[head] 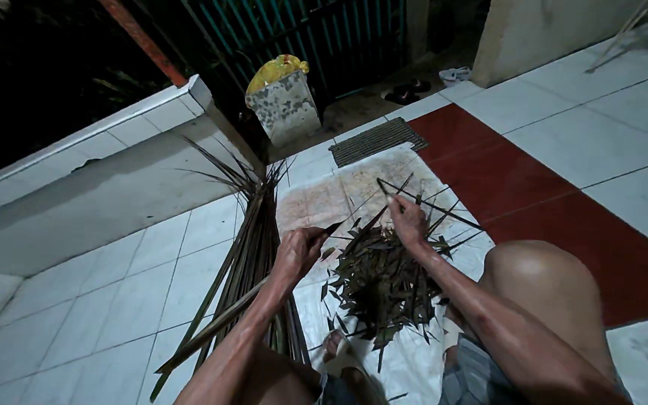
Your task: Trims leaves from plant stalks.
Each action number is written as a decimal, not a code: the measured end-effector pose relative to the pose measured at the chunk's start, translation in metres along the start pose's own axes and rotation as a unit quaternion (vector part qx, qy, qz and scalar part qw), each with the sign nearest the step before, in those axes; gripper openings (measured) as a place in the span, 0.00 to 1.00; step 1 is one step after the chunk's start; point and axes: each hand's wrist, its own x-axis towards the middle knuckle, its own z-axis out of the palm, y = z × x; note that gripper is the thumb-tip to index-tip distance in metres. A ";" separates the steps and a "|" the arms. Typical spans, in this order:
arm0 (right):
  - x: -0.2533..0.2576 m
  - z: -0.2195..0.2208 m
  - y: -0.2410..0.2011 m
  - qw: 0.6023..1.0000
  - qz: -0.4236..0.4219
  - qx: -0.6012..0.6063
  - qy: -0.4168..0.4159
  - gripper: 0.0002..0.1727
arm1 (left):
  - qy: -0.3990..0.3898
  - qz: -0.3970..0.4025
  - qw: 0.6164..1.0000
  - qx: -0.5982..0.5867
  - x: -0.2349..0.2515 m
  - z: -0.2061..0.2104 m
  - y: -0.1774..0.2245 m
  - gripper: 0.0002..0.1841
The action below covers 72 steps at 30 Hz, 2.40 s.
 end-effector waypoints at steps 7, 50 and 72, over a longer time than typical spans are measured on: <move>0.002 -0.011 0.005 0.997 -0.018 0.053 0.059 0.23 | -0.003 -0.015 0.999 -0.033 -0.002 -0.007 -0.007 0.16; -0.067 0.025 -0.031 0.942 -0.174 0.031 -0.285 0.24 | -0.018 -0.050 0.998 0.021 0.013 0.003 -0.014 0.17; -0.067 0.024 -0.045 0.970 -0.101 -0.060 -0.215 0.24 | 0.025 -0.017 0.980 0.199 0.003 0.015 0.020 0.17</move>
